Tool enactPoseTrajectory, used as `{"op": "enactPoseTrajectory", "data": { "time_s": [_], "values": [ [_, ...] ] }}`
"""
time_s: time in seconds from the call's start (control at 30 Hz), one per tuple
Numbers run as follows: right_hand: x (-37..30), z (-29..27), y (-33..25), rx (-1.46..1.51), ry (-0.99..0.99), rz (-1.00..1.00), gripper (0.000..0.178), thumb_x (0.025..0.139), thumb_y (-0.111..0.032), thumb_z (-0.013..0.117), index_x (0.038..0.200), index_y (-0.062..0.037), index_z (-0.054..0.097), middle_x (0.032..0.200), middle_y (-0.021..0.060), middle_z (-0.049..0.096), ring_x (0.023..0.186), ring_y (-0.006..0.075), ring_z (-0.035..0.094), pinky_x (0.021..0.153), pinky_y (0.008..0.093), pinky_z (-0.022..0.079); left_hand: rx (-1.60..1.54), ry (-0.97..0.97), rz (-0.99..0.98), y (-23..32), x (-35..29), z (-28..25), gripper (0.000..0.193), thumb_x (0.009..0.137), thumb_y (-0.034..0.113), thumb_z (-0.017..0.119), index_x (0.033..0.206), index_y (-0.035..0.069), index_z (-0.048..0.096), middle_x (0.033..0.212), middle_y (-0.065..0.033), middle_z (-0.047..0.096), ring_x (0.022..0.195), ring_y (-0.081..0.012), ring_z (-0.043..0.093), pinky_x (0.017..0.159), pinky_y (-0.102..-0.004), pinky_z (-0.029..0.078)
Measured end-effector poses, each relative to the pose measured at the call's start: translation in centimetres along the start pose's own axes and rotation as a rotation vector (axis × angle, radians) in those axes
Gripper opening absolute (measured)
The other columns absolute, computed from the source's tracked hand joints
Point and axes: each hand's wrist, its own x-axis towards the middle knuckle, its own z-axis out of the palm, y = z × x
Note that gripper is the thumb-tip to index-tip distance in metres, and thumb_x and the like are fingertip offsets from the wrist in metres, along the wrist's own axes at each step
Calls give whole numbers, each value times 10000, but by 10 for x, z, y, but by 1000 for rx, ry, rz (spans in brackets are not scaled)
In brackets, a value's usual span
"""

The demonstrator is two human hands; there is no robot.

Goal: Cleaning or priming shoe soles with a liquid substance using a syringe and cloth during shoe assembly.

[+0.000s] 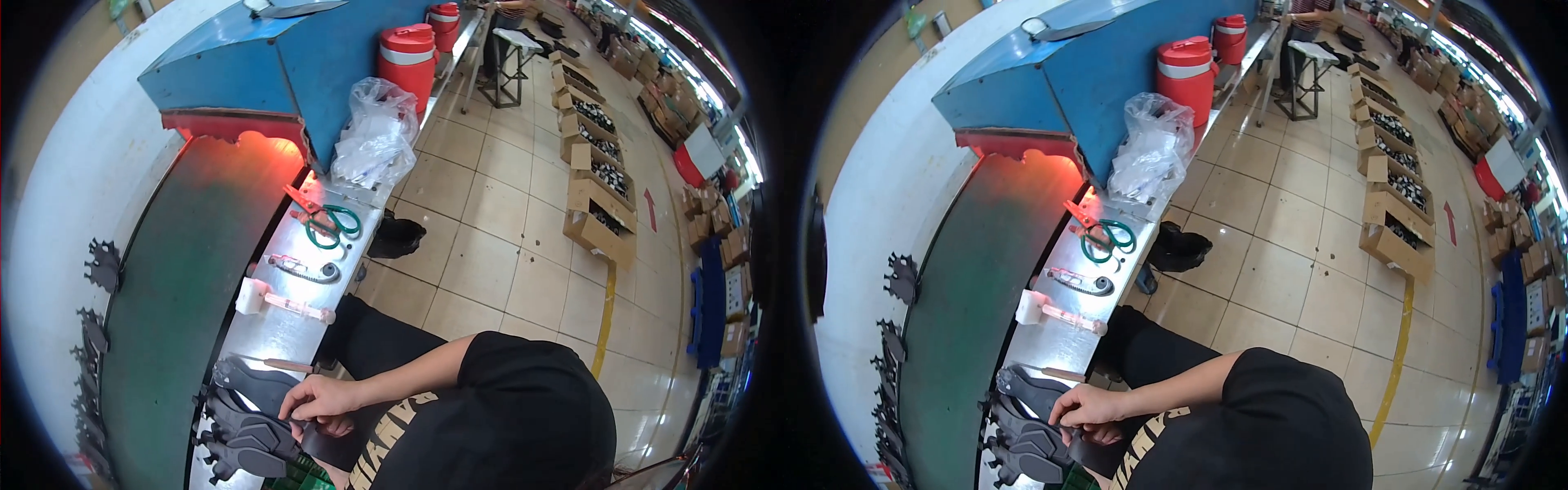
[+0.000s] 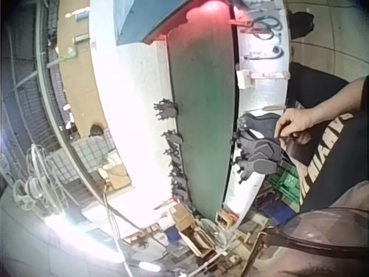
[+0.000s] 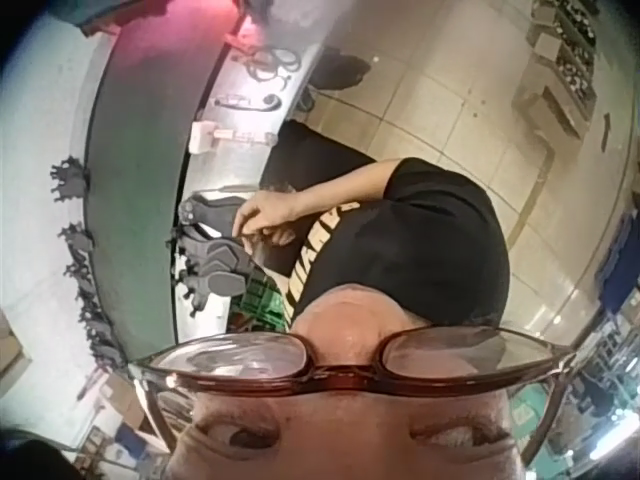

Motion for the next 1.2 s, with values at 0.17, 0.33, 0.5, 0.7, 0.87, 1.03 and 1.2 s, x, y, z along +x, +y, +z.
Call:
{"op": "enactPoseTrajectory", "data": {
  "time_s": [0.17, 0.33, 0.5, 0.7, 0.87, 1.03, 1.2],
  "values": [
    [-3, 2, -8, -15, -1, 36, 230, 909, -70, 575, 1122, -37, 656, 796, -12, 602, 557, 29, 446, 486, 174, 371, 149, 209, 120, 0, -8, 9, 627, 806, 707, 439, 971, 102, 443, 765, -22, 386, 576, -126, 392, 498, -257, 318],
    [-6, -3, -3, -44, -45, -12, 204, 905, -85, 610, 1100, -33, 642, 847, -3, 595, 586, 31, 482, 515, 197, 406, 126, 197, 250, -5, -16, -20, 830, 722, 685, 565, 1214, 39, 392, 911, -65, 428, 741, -167, 486, 592, -289, 441],
    [-13, -3, -17, -132, 8, -54, 182, 891, -97, 645, 1058, -28, 627, 836, 10, 598, 540, 45, 509, 504, 202, 432, 168, 162, 252, -9, -13, -16, 779, 775, 603, 590, 1294, 60, 382, 961, -71, 463, 785, -179, 502, 627, -281, 450],
    [-24, 12, -34, -185, 90, -100, 168, 906, -107, 635, 1048, -16, 644, 839, 36, 606, 545, 51, 556, 523, 211, 498, 230, 143, 282, -11, -30, -3, 727, 855, 480, 626, 1413, 92, 367, 1035, -80, 516, 849, -197, 527, 680, -270, 464],
    [-19, 11, -34, -94, 21, -26, 164, 941, -99, 594, 1033, 21, 659, 896, 58, 628, 602, 72, 609, 553, 211, 518, 490, 175, 376, 3, -38, 48, 727, 839, 502, 626, 1396, 102, 385, 1081, -69, 516, 949, -206, 523, 760, -253, 451],
    [-11, 2, -31, -239, -68, -267, 147, 945, -49, 559, 1054, -32, 656, 1060, 35, 641, 897, 104, 606, 749, 254, 517, 896, 167, 440, 30, -29, 41, 973, 647, 278, 821, 1437, 0, 326, 1122, -84, 533, 1015, -191, 566, 820, -324, 517],
    [-13, -11, -22, -620, 74, -483, 385, 827, 25, 623, 1201, -70, 630, 1179, 57, 581, 1062, 152, 581, 890, 294, 488, 1162, 143, 466, 31, -7, 40, 938, 638, 38, 825, 1435, 33, 331, 1213, -119, 552, 1140, -226, 546, 972, -355, 456]
  ]
}}
